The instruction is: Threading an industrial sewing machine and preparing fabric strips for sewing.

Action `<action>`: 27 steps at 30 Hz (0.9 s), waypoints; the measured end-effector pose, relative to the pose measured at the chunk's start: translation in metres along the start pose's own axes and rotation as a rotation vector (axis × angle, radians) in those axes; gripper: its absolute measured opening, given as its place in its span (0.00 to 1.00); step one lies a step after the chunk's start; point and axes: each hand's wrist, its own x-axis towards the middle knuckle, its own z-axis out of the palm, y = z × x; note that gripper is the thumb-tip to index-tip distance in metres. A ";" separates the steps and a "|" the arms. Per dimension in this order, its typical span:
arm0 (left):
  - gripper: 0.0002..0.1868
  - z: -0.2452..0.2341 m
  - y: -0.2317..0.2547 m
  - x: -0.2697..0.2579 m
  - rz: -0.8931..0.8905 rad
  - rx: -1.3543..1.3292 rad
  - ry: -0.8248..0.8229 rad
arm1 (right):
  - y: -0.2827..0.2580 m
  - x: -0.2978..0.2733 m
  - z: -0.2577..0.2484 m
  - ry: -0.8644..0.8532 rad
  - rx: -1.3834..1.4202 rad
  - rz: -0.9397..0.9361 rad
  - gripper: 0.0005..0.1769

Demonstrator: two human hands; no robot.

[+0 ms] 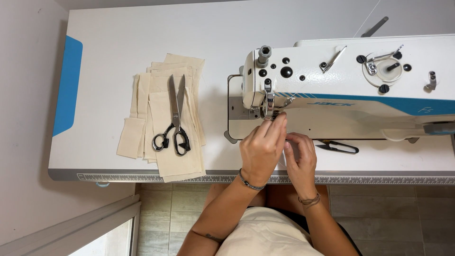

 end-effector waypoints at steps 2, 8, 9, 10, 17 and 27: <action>0.06 0.004 0.000 0.000 0.008 0.055 0.007 | 0.002 -0.001 0.001 0.000 -0.001 0.002 0.08; 0.06 0.008 -0.007 -0.001 -0.161 -0.293 0.035 | -0.008 0.003 -0.002 -0.011 0.020 0.021 0.09; 0.07 0.009 -0.010 -0.004 -0.266 -0.526 0.074 | -0.012 0.004 -0.004 -0.015 0.026 0.025 0.09; 0.07 0.004 -0.010 -0.005 -0.263 -0.528 0.074 | -0.012 0.004 -0.004 -0.012 0.025 0.024 0.09; 0.10 0.019 -0.030 -0.038 -0.624 -0.854 0.134 | -0.011 0.002 -0.002 -0.025 0.017 0.047 0.10; 0.08 0.063 -0.042 -0.066 -0.776 -0.948 -0.024 | -0.011 0.004 0.000 -0.017 0.001 0.054 0.10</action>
